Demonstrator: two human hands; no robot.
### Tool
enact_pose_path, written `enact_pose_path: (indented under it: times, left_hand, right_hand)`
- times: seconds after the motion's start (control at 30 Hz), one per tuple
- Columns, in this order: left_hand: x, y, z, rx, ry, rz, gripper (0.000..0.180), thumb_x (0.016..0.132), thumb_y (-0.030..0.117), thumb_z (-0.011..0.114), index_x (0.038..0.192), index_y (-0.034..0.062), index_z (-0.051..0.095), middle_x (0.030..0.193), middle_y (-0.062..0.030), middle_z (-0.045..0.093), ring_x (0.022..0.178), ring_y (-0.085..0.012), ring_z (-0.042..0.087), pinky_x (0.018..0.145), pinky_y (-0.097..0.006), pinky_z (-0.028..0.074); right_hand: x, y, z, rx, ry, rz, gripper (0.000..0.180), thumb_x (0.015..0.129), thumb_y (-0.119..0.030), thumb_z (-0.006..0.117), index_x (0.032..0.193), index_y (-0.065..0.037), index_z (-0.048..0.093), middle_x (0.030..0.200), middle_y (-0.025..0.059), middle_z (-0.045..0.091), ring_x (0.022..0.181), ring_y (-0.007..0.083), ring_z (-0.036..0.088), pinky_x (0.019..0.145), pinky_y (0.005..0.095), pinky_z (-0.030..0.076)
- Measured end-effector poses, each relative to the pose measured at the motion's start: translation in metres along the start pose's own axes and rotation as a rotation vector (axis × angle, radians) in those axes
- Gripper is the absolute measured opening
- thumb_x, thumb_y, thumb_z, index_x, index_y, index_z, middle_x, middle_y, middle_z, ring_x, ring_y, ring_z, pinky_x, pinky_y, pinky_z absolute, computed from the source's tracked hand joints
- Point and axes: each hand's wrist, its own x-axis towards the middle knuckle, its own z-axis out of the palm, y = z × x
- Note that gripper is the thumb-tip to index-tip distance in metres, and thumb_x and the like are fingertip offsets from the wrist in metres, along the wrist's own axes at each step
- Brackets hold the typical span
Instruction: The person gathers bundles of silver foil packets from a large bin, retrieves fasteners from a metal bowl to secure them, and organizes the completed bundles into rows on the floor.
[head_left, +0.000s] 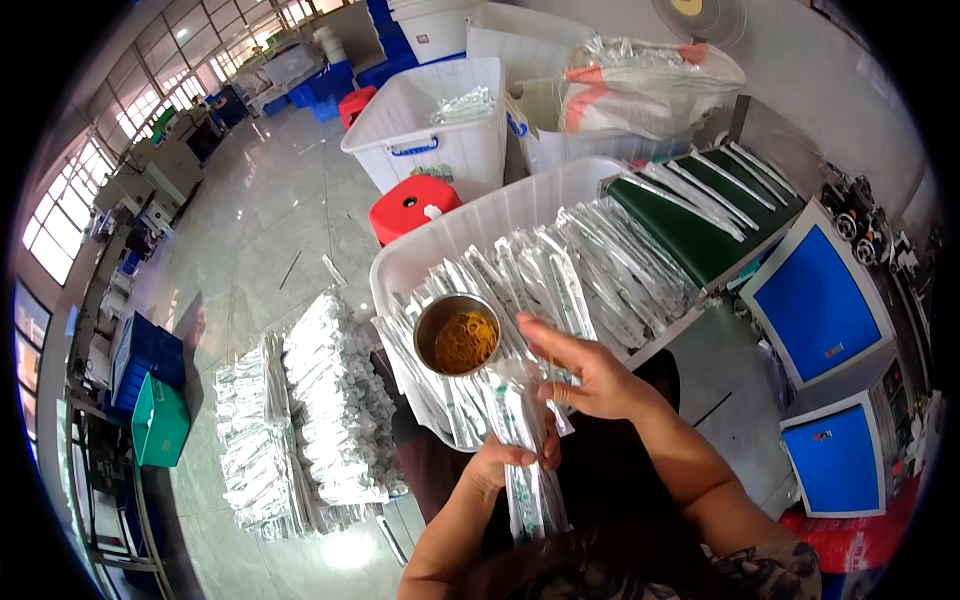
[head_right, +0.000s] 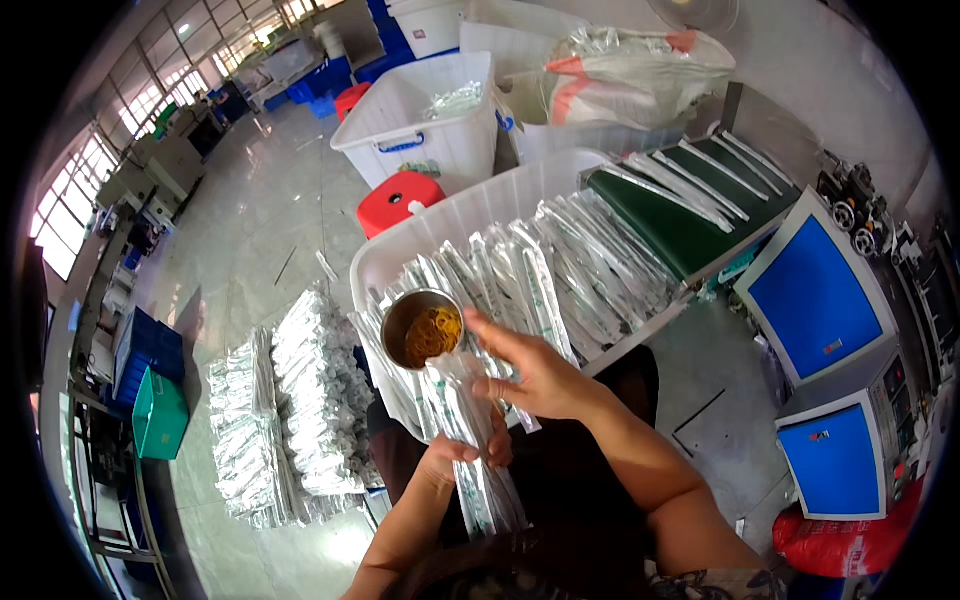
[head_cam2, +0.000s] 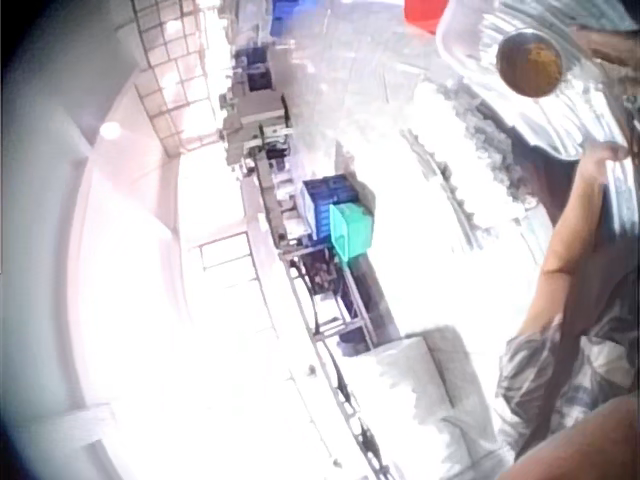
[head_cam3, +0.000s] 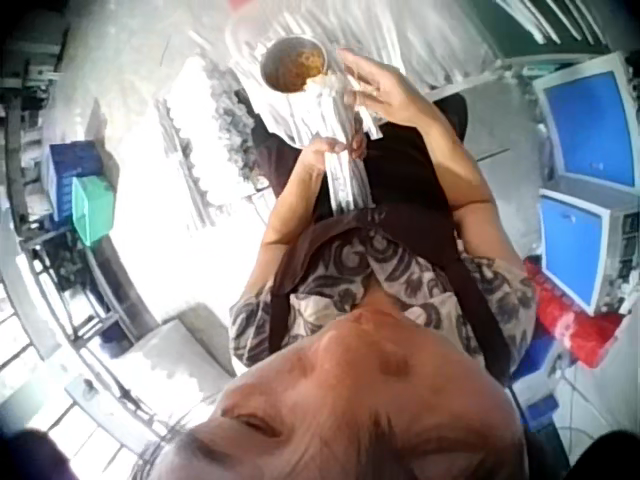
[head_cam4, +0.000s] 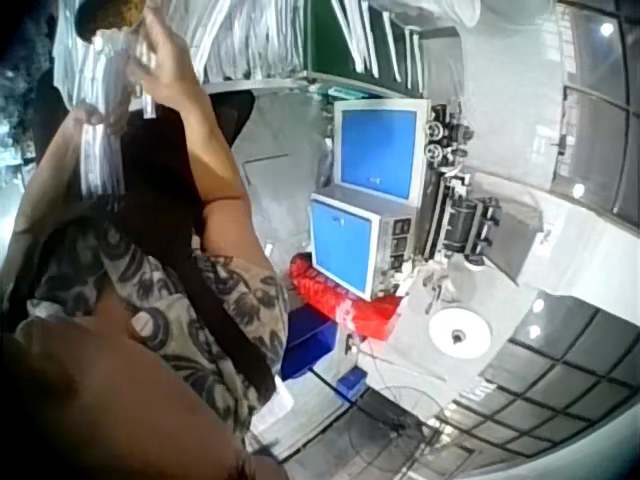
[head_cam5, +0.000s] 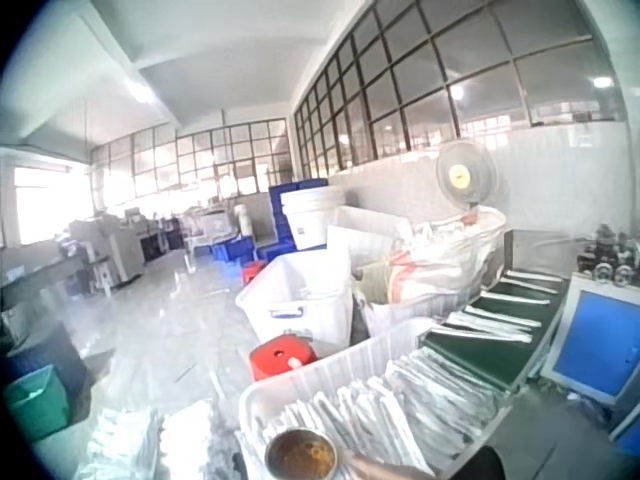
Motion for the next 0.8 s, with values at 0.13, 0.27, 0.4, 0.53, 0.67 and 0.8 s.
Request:
enact_pose_path:
  times: [0.13,0.27,0.4,0.53,0.67,0.8]
  left_hand:
    - [0.019,0.002,0.021,0.217,-0.037,-0.101,0.043,0.054,0.013,0.069,0.092,0.0005,0.053,0.073,-0.0093,0.055,0.069,-0.0200,0.055,0.064,-0.030,0.044]
    - [0.027,-0.001,0.029,0.318,-0.170,-0.150,0.040,0.059,0.007,0.066,0.096,0.0005,0.052,0.078,-0.0081,0.056,0.075,-0.0181,0.056,0.068,-0.028,0.044]
    - [0.012,0.011,0.035,0.204,-0.088,-0.013,0.056,0.058,0.013,0.069,0.107,-0.0028,0.048,0.094,-0.0124,0.055,0.084,-0.0228,0.056,0.075,-0.032,0.045]
    - [-0.014,-0.002,0.006,0.392,0.126,-0.003,0.073,0.062,0.033,0.076,0.118,-0.0006,0.041,0.105,-0.0111,0.052,0.098,-0.0205,0.051,0.088,-0.031,0.039]
    - [-0.066,-0.045,-0.004,0.174,0.354,0.073,0.066,0.070,0.025,0.073,0.120,0.0009,0.038,0.106,-0.0076,0.051,0.100,-0.0169,0.049,0.088,-0.030,0.039]
    - [-0.086,-0.010,-0.005,0.394,0.770,0.434,0.059,0.072,0.013,0.068,0.121,0.0003,0.038,0.109,-0.0061,0.049,0.100,-0.0153,0.047,0.086,-0.029,0.039]
  right_hand:
    - [0.024,-0.043,-0.015,-0.313,-0.311,0.049,0.053,0.072,-0.015,0.067,0.116,0.004,0.046,0.116,0.0196,0.049,0.102,0.0257,0.052,0.084,0.0331,0.042]
    - [0.042,-0.067,-0.015,-0.583,-0.681,0.159,0.037,0.064,-0.026,0.069,0.089,0.000,0.062,0.079,0.0158,0.062,0.077,0.0285,0.061,0.066,0.0323,0.048]
    - [0.038,-0.028,-0.008,-0.314,-0.360,-0.045,0.056,0.061,-0.026,0.072,0.109,-0.008,0.052,0.086,0.0113,0.060,0.077,0.0237,0.060,0.066,0.0345,0.048]
    - [-0.008,0.011,0.050,0.740,0.075,0.478,0.085,0.061,-0.026,0.072,0.129,-0.005,0.026,0.097,0.0124,0.055,0.083,0.0233,0.058,0.071,0.0362,0.049]
    - [-0.025,0.046,0.086,0.640,-0.081,0.710,0.066,0.063,-0.027,0.070,0.115,0.002,0.042,0.092,0.0118,0.057,0.084,0.0217,0.058,0.074,0.0341,0.049]
    - [0.034,0.042,0.124,0.522,-0.233,0.604,0.053,0.076,-0.019,0.062,0.118,0.004,0.040,0.107,0.0124,0.053,0.099,0.0205,0.053,0.085,0.0300,0.042]
